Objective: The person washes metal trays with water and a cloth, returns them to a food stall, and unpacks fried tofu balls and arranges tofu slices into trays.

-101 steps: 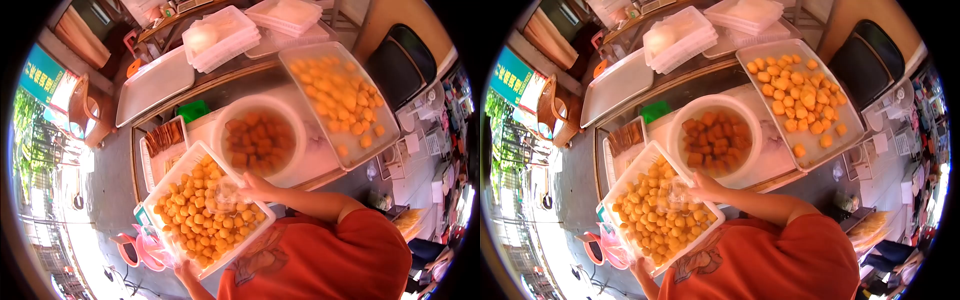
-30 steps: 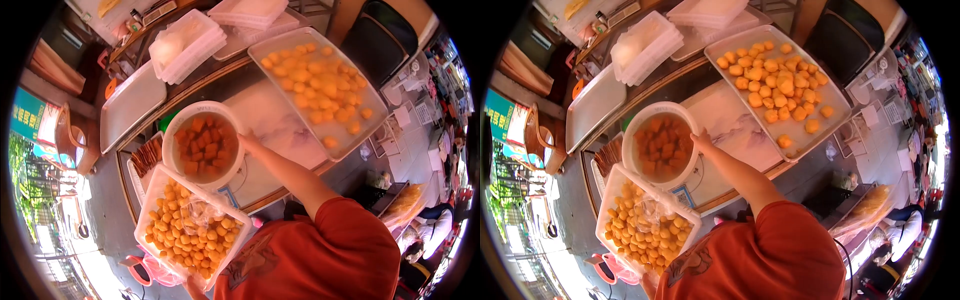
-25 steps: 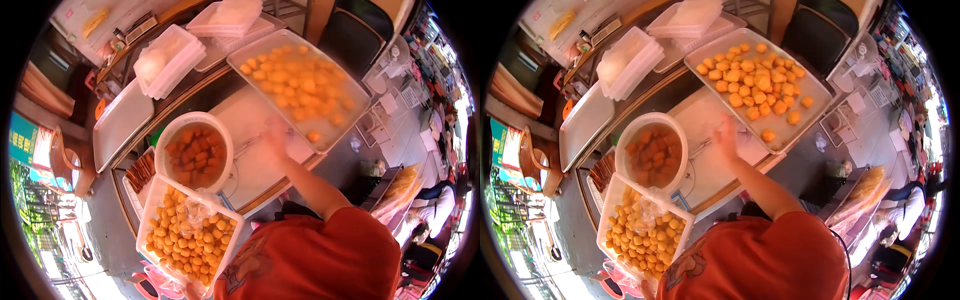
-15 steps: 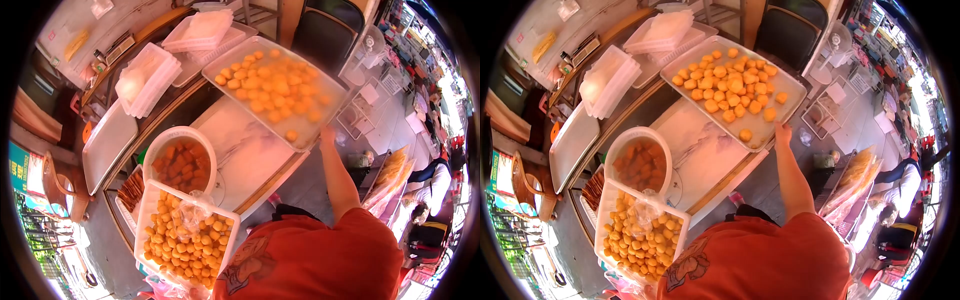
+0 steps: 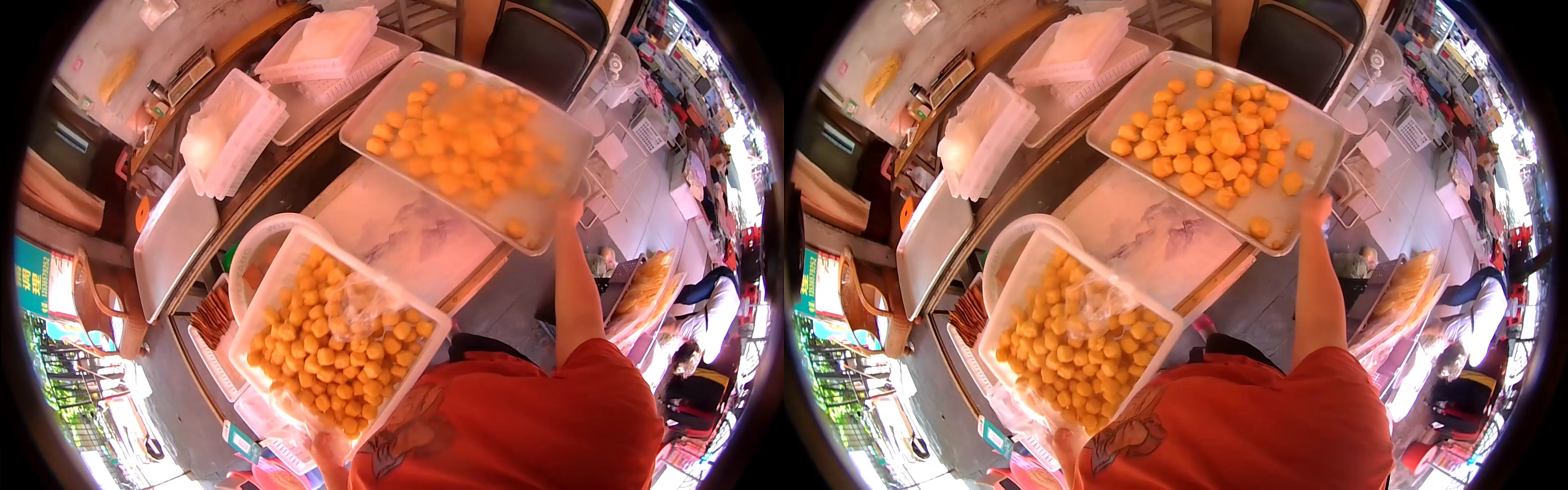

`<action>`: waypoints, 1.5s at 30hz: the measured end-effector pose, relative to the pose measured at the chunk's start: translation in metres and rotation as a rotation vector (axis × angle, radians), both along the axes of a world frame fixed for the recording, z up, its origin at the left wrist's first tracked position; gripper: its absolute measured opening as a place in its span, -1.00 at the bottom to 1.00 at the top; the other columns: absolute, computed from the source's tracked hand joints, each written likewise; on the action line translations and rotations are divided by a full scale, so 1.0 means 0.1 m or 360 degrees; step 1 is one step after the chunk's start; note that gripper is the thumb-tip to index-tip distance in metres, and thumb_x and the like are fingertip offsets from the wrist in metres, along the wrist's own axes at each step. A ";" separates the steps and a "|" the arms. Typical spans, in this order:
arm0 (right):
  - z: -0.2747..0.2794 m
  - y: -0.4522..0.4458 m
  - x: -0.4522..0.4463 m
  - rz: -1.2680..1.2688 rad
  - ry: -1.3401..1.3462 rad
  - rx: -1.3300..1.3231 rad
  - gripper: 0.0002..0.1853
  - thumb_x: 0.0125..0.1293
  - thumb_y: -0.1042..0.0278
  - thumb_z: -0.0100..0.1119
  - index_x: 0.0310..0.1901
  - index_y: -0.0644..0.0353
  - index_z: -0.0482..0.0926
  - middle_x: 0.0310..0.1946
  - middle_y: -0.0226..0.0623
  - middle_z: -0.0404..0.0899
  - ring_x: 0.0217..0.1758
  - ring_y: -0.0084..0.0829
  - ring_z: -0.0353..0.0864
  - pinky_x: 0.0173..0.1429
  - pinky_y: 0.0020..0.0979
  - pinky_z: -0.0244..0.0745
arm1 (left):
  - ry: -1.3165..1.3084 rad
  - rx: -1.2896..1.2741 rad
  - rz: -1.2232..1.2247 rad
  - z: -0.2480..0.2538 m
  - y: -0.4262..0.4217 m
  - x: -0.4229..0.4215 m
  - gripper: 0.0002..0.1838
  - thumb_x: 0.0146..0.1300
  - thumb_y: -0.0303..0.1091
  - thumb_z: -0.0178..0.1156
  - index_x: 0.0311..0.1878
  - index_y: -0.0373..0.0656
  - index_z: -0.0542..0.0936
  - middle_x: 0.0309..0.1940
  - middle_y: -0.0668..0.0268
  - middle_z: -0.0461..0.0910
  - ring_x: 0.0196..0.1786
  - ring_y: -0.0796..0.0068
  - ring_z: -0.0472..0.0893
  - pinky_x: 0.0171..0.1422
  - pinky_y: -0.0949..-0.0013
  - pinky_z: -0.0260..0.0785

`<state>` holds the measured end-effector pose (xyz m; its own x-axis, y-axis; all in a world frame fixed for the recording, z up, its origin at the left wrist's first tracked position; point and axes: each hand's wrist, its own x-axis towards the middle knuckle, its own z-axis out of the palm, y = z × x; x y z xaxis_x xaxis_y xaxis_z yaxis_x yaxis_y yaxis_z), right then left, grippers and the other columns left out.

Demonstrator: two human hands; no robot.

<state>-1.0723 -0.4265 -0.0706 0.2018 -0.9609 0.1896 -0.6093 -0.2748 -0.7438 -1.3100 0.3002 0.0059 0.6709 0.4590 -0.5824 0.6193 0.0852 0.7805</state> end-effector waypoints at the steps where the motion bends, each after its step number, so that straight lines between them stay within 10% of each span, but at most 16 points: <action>1: 0.09 -0.01 -0.02 -0.0014 -0.0057 0.0026 -0.58 0.07 0.10 0.10 -0.31 0.42 0.52 -0.32 0.15 0.55 -0.16 0.06 0.54 -0.10 -0.12 0.40 | -0.0109 -0.0346 0.0440 0.13 -0.26 0.23 -0.33 -0.22 -0.58 -0.01 0.14 -0.35 0.25 -0.17 0.12 0.43 -0.25 0.32 0.48 -0.24 0.40 0.40; 4: 0.17 -0.05 -0.06 0.0029 -0.0033 0.0057 -0.55 0.06 0.08 0.11 -0.28 0.43 0.53 -0.34 0.16 0.54 -0.19 0.04 0.55 -0.12 -0.15 0.41 | -0.0379 -0.0465 0.0187 0.08 -0.46 0.60 -0.67 -0.14 -0.63 -0.02 -0.20 -0.28 0.43 -0.40 0.25 0.44 -0.40 0.46 0.49 -0.31 0.47 0.38; 7: 0.26 -0.04 -0.11 0.0022 -0.0106 0.0206 -0.54 0.05 0.12 0.13 -0.25 0.48 0.52 -0.37 0.06 0.57 -0.28 -0.08 0.58 -0.18 -0.21 0.42 | -0.0541 -0.0633 0.0023 0.01 -0.71 1.02 -0.38 -0.22 -0.62 -0.06 0.08 -0.33 0.31 -0.23 0.22 0.46 -0.37 0.43 0.47 -0.36 0.46 0.36; 20: -0.13 -0.57 -0.01 0.0188 -0.0703 0.0968 -0.70 0.14 0.31 0.11 -0.21 0.42 0.43 -0.41 -0.27 0.47 -0.38 -0.46 0.44 -0.34 -0.38 0.39 | -0.0249 0.0022 -0.0393 0.19 -1.54 2.17 -0.52 -0.25 -0.60 -0.03 -0.10 -0.34 0.45 -0.44 0.37 0.47 -0.48 0.57 0.41 -0.45 0.53 0.22; 23: -0.14 -0.51 0.05 0.0120 -0.0542 0.0665 -0.71 0.15 0.33 0.11 -0.20 0.40 0.42 -0.39 -0.29 0.47 -0.35 -0.46 0.44 -0.33 -0.38 0.39 | -0.0404 0.0167 -0.0375 0.22 -1.69 2.26 -0.90 -0.20 -0.50 0.03 -0.54 -0.30 0.47 -0.66 0.42 0.37 -0.59 0.58 0.35 -0.55 0.52 0.09; 26: -0.02 -0.39 0.08 0.0092 -0.0600 0.0618 -0.70 0.15 0.35 0.10 -0.16 0.40 0.41 -0.36 -0.29 0.47 -0.34 -0.44 0.45 -0.30 -0.36 0.40 | -0.0482 0.0161 -0.0333 0.13 -1.73 2.28 -0.92 -0.18 -0.50 0.04 -0.57 -0.31 0.47 -0.67 0.40 0.38 -0.59 0.58 0.35 -0.55 0.49 0.11; 29: -0.04 -0.51 0.07 0.0224 -0.0566 0.0822 -0.68 0.14 0.37 0.09 -0.13 0.41 0.40 -0.30 -0.24 0.48 -0.29 -0.42 0.46 -0.26 -0.35 0.41 | -0.0305 -0.0001 -0.0323 -0.05 -1.68 2.26 -0.60 -0.24 -0.57 0.01 -0.18 -0.38 0.47 -0.41 0.35 0.47 -0.44 0.54 0.42 -0.42 0.50 0.22; 45: -0.21 -0.58 0.08 0.0201 -0.0512 0.0657 -0.69 0.17 0.34 0.05 -0.13 0.40 0.40 -0.26 -0.20 0.48 -0.25 -0.41 0.47 -0.21 -0.36 0.40 | -0.0628 0.0082 -0.0362 -0.05 -2.00 2.35 -0.65 -0.16 -0.55 0.04 -0.18 -0.33 0.47 -0.40 0.34 0.50 -0.42 0.58 0.45 -0.42 0.54 0.25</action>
<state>-1.0645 -0.4843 -0.0918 0.3145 -0.9407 -0.1275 -0.3140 0.0237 -0.9491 -1.0753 0.1002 0.0009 0.9240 0.2958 -0.2425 0.2724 -0.0639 0.9601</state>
